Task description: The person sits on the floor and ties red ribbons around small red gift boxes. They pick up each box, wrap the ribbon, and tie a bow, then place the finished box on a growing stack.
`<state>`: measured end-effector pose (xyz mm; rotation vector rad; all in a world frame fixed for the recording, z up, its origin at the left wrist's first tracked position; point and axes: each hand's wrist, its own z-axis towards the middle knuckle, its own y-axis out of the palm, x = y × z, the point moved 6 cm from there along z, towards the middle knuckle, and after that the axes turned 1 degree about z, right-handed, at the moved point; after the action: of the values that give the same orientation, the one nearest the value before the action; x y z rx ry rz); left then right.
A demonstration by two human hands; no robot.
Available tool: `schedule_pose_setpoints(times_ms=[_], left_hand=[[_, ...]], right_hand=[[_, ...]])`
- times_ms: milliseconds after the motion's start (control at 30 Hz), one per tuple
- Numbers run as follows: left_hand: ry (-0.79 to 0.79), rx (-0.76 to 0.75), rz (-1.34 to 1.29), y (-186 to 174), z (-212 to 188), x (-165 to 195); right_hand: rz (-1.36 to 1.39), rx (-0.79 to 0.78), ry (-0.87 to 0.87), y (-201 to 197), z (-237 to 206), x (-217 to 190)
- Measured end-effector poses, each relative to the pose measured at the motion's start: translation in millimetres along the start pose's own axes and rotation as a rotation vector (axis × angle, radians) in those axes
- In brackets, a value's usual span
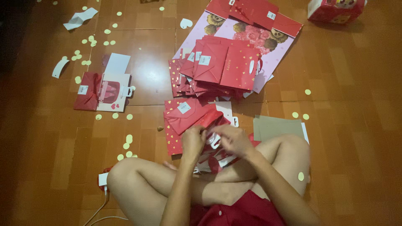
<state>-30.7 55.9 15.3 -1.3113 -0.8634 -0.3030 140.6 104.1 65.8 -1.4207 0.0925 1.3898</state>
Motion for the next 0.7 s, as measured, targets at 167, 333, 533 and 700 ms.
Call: schedule_pose_setpoints(times_ms=[167,333,533,700], left_hand=[[-0.127,-0.010,-0.239,47,-2,-34],[-0.205,0.016,-0.345,74,1,-59],[-0.276,0.017,-0.498,86,2,-72],[-0.407,-0.068,-0.716,98,-3,-75]], right_hand=[[-0.075,0.120,0.529,-29,-3,78],[-0.516,-0.214,0.876,-31,-34,129],[-0.607,-0.336,1.028,-13,-48,151],[-0.534,-0.142,0.870,-11,-37,147]])
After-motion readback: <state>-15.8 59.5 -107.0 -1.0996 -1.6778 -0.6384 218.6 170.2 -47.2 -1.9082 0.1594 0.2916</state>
